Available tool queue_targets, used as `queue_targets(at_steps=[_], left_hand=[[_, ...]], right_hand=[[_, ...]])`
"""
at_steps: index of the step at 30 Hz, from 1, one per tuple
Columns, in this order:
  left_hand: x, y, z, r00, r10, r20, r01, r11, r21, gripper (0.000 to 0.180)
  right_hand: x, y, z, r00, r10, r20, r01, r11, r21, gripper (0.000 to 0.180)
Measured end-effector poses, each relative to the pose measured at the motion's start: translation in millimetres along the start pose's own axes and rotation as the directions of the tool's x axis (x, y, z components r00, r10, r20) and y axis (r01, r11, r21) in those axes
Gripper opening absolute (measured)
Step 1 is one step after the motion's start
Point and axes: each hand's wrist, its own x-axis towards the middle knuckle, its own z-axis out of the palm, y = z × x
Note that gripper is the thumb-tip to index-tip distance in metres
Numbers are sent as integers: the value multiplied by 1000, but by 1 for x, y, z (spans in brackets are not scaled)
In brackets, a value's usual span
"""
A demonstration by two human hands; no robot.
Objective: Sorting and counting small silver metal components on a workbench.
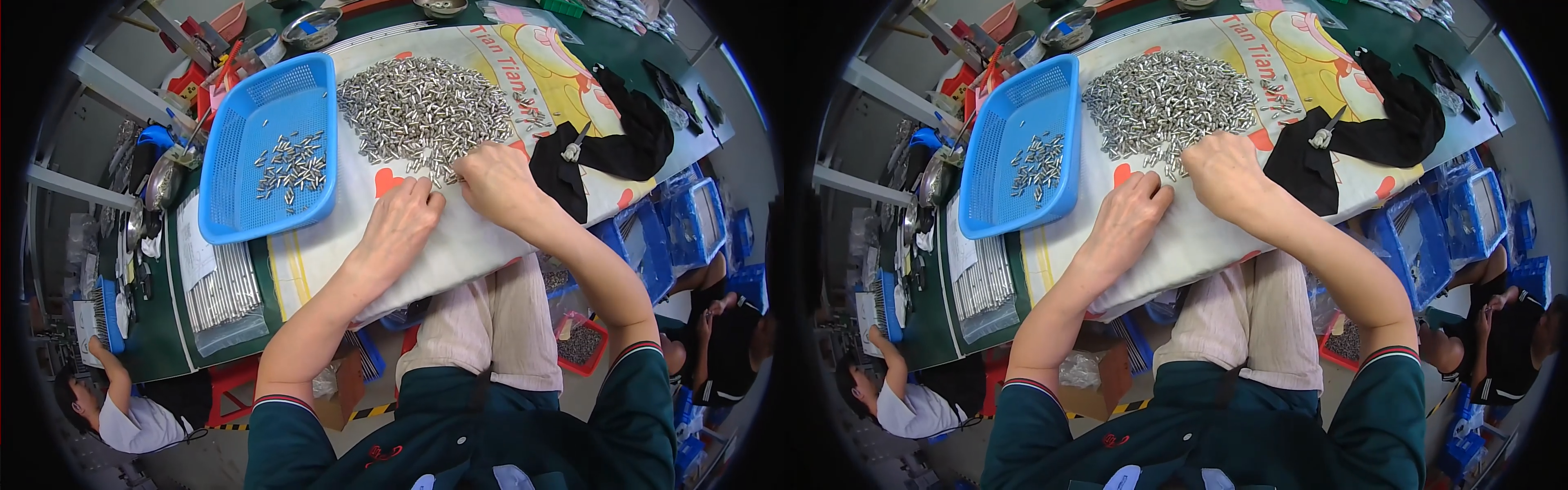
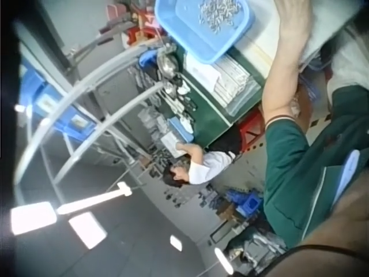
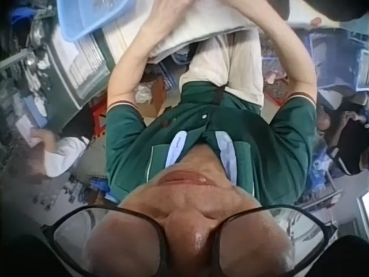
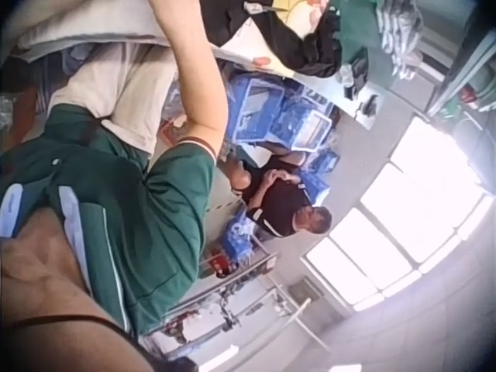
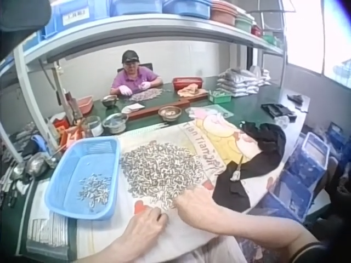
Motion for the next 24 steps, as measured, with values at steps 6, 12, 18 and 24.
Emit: queue_targets(at_steps=[6,12,18,24], left_hand=[[4,-7,2,933,-302,-198,172,853,-493,13],[5,-10,4,921,-349,-173,209,817,-538,11],[8,-3,5,864,-501,-49,262,531,-806,12],[5,1,9,835,-550,-10,289,455,-842,13]], right_hand=[[-17,-12,23,867,263,-425,120,716,687,10],[-20,-18,36,843,350,-408,86,662,745,10],[-22,-17,37,819,353,-453,134,649,749,11],[-22,-16,38,824,346,-449,152,628,763,11]])
